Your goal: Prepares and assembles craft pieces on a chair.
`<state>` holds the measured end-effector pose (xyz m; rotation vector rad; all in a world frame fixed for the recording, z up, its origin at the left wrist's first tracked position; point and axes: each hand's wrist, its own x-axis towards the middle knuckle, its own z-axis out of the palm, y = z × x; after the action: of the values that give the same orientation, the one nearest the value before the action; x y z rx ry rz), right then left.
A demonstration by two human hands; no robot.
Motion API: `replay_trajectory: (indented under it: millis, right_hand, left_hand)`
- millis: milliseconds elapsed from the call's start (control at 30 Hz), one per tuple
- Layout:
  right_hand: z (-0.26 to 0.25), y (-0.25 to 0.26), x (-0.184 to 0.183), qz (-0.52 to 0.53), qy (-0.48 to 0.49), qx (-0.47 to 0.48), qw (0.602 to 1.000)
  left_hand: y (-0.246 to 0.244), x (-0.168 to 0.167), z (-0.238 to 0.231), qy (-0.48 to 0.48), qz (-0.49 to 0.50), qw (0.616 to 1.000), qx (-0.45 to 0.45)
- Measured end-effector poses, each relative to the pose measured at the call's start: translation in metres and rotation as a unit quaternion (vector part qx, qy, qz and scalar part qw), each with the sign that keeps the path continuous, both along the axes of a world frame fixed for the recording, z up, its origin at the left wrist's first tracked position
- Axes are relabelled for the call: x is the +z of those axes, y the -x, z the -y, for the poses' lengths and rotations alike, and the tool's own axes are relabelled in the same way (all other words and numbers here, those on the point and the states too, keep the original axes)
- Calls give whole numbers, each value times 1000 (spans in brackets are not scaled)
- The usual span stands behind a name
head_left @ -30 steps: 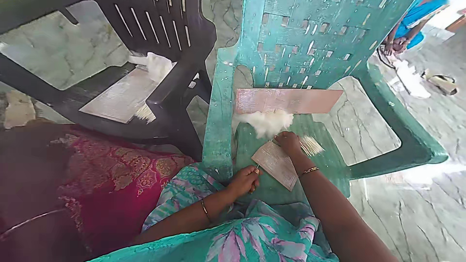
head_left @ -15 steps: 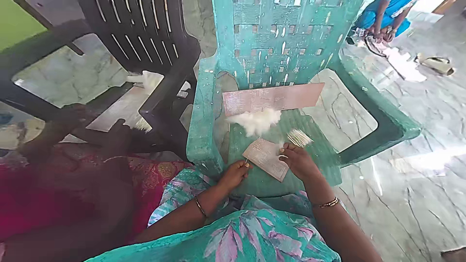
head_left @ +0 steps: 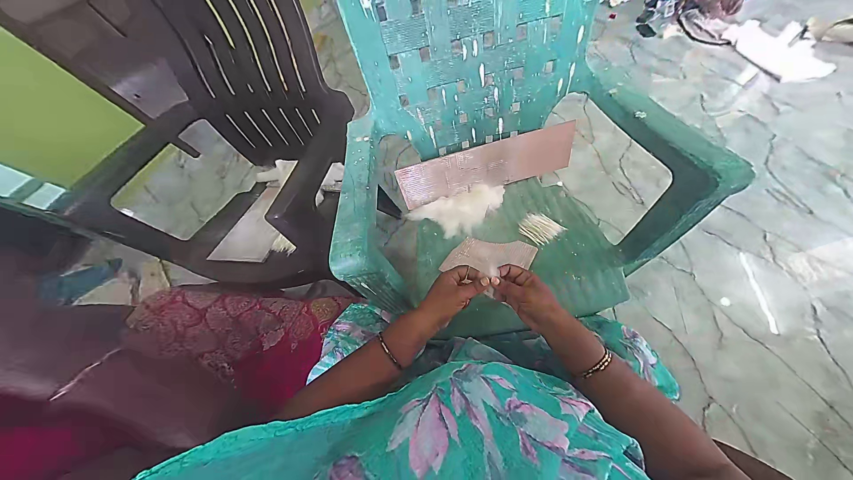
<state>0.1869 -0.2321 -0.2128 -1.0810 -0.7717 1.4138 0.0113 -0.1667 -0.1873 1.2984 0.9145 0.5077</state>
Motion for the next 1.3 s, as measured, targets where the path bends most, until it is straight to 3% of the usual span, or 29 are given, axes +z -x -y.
replay_trajectory:
  millis: [400,700,867,1067,1200,1300]
  right_hand:
    - [-5,-18,12,28,18,-7,999]
    - [-12,-14,5,40,-1,-43,998]
    - [-15,-16,10,7,41,-95,995]
    - [-16,-23,8,36,48,-34,998]
    - [-17,-21,3,109,35,-72,991]
    - [-21,-24,-1,283,30,-89,954]
  left_hand:
    - [-10,-3,-11,-21,-17,999,31]
    - [-22,-9,-15,3,24,1000,20]
    - [-23,-7,-18,6,18,999,37]
    - [-23,-12,-19,8,4,1000,23]
    - [-22,-14,-19,-2,-45,999,19]
    - [-17,-19,-22,-26,-126,992,14]
